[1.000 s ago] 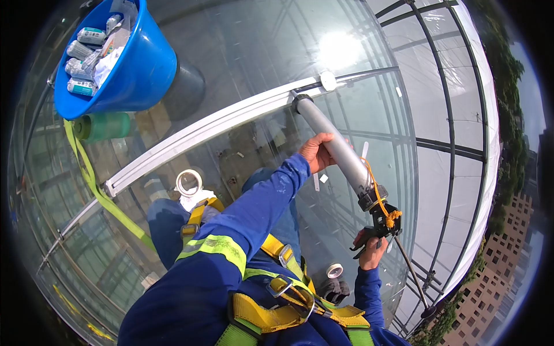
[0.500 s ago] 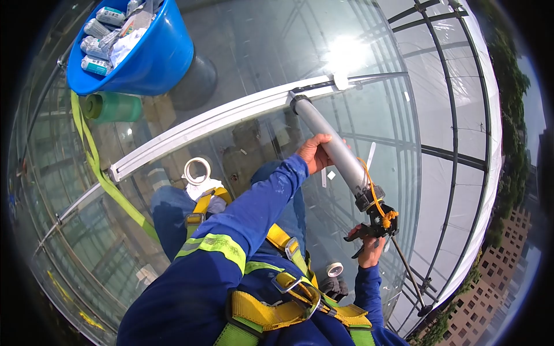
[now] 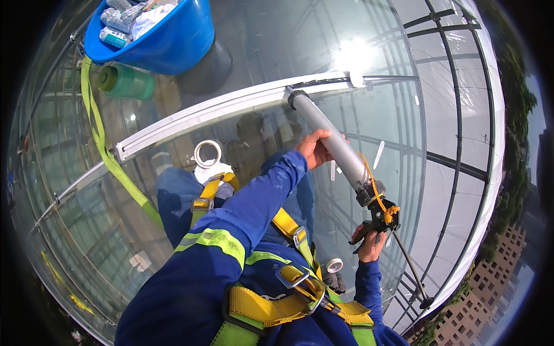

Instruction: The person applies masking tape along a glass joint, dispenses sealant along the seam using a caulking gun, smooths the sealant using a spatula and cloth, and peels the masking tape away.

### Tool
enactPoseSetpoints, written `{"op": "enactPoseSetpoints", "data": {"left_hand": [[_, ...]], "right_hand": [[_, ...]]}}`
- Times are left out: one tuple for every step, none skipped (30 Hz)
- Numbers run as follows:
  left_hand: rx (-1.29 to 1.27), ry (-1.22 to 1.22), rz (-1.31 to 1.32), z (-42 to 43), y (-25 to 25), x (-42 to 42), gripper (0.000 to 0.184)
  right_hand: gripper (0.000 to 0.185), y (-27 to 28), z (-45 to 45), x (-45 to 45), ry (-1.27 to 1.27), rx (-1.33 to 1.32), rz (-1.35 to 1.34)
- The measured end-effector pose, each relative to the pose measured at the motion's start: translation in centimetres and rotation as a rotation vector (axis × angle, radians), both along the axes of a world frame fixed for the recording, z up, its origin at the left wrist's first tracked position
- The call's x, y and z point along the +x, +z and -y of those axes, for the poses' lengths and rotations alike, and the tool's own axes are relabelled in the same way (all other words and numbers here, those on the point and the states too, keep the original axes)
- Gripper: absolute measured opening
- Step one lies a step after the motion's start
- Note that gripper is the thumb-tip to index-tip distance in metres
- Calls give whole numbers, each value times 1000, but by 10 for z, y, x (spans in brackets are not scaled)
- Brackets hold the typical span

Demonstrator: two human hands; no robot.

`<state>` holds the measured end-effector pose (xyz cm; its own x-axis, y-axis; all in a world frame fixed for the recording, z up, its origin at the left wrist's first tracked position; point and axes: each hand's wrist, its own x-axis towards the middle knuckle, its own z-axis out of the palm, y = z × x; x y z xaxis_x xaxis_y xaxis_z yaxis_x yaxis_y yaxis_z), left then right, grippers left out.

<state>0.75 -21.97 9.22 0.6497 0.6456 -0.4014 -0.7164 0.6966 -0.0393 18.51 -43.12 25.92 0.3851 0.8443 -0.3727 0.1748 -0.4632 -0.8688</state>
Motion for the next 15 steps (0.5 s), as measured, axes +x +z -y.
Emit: {"op": "enactPoseSetpoints", "data": {"left_hand": [[-2, 7, -15, 1, 1, -3, 54], [4, 10, -10, 3, 1, -6, 55], [9, 14, -5, 6, 2, -9, 56], [15, 17, 0, 9, 1, -12, 57], [15, 19, 2, 13, 1, -15, 57], [16, 20, 4, 17, 1, -19, 58], [21, 21, 11, 20, 2, -21, 58], [24, 28, 13, 22, 3, -24, 58], [26, 34, 14, 25, 4, -27, 59], [29, 41, 16, 28, 5, -31, 59], [29, 50, 16, 29, 7, -34, 60], [29, 58, 16, 31, 9, -38, 60], [29, 67, 16, 32, 10, -42, 61], [28, 76, 20, 35, 11, -46, 62], [27, 84, 24, 37, 11, -50, 62]], "right_hand": [[71, 2, 2, 3, 26, -69, -7], [71, 3, 4, 3, 26, -68, -20], [70, 3, 6, 2, 26, -67, -32], [70, 4, 8, 0, 26, -66, -45], [70, 0, 8, -6, 18, 8, -54], [70, -7, 7, -15, 9, 83, -64], [70, -8, 8, -18, 4, 113, -58], [71, -8, 9, -22, -1, 143, -51], [72, -4, 11, -24, -4, 124, -34], [73, -2, 14, -27, -7, 106, -16], [73, 0, 19, -27, 4, 54, -23], [73, 2, 25, -23, 15, 1, -29], [73, 5, 28, -21, 26, -51, -36], [72, 5, 29, -21, 60, -30, -53], [70, 6, 30, -21, 93, -10, -70]]}}
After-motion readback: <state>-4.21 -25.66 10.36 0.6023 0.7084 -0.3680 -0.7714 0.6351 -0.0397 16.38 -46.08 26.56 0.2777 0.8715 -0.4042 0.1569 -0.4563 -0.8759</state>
